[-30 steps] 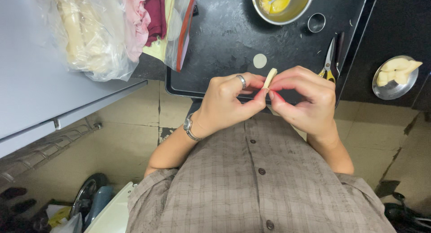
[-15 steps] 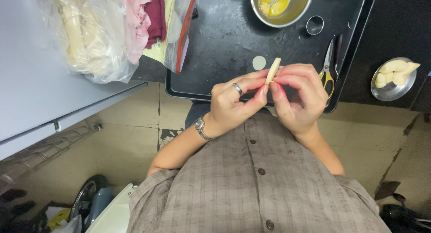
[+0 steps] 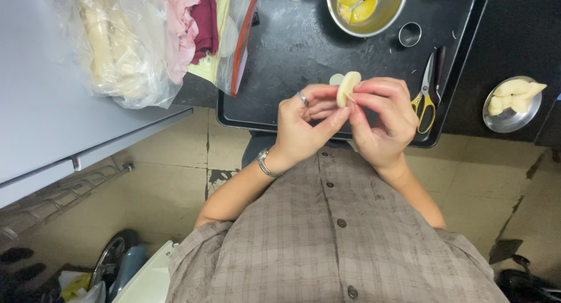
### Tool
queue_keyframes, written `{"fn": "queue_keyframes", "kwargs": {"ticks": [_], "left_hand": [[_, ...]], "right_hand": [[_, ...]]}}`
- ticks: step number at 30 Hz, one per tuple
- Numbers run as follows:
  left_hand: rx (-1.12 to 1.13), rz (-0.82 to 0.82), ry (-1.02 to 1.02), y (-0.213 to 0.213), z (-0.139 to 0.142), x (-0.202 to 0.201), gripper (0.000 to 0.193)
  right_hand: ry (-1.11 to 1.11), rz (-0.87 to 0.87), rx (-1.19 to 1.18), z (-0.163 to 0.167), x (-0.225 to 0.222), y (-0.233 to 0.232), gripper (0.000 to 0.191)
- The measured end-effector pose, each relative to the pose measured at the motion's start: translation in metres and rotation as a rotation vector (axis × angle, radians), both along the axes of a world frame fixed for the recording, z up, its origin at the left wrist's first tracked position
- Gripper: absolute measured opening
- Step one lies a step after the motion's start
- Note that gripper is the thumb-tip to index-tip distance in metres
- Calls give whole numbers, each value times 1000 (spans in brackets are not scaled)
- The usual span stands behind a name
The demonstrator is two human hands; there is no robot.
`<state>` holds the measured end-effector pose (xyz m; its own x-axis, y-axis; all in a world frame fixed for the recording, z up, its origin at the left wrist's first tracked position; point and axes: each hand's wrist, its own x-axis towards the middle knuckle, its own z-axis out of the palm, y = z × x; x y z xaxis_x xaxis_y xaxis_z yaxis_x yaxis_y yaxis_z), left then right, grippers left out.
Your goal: The person transfers baked tart shells one at a time from a perforated tray onto a solid baking tray and stacks the empty tray. They then work at a table, picking up round dough discs and pinching and folding them by hand into filled pastry shapes, setting finished pieces on a tray beside a bowl of yellow liquid.
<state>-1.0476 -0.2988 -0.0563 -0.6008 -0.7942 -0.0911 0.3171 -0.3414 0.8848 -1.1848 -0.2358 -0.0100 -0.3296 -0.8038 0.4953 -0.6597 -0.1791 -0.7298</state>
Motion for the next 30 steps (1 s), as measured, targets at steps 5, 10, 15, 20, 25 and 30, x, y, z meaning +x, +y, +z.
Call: {"fn": "queue_keyframes", "kwargs": {"ticks": [5, 10, 15, 20, 25, 30], "left_hand": [[22, -55, -53, -8, -30, -2, 30], [1, -56, -265, -16, -82, 10, 27], [192, -10, -321, -30, -126, 20, 32], [200, -42, -331, -28, -132, 18, 32], [148, -68, -247, -14, -97, 6, 28], [78, -80, -38, -2, -44, 1, 27]], "right_hand": [[-22, 23, 116, -28, -13, 14, 13], [-791, -160, 227, -113, -50, 10, 11], [-781, -59, 457, -183, -75, 14, 23], [-84, -171, 522, -172, -65, 16, 36], [-132, 102, 258, -92, -38, 14, 21], [5, 160, 177, -19, -29, 8, 25]]}}
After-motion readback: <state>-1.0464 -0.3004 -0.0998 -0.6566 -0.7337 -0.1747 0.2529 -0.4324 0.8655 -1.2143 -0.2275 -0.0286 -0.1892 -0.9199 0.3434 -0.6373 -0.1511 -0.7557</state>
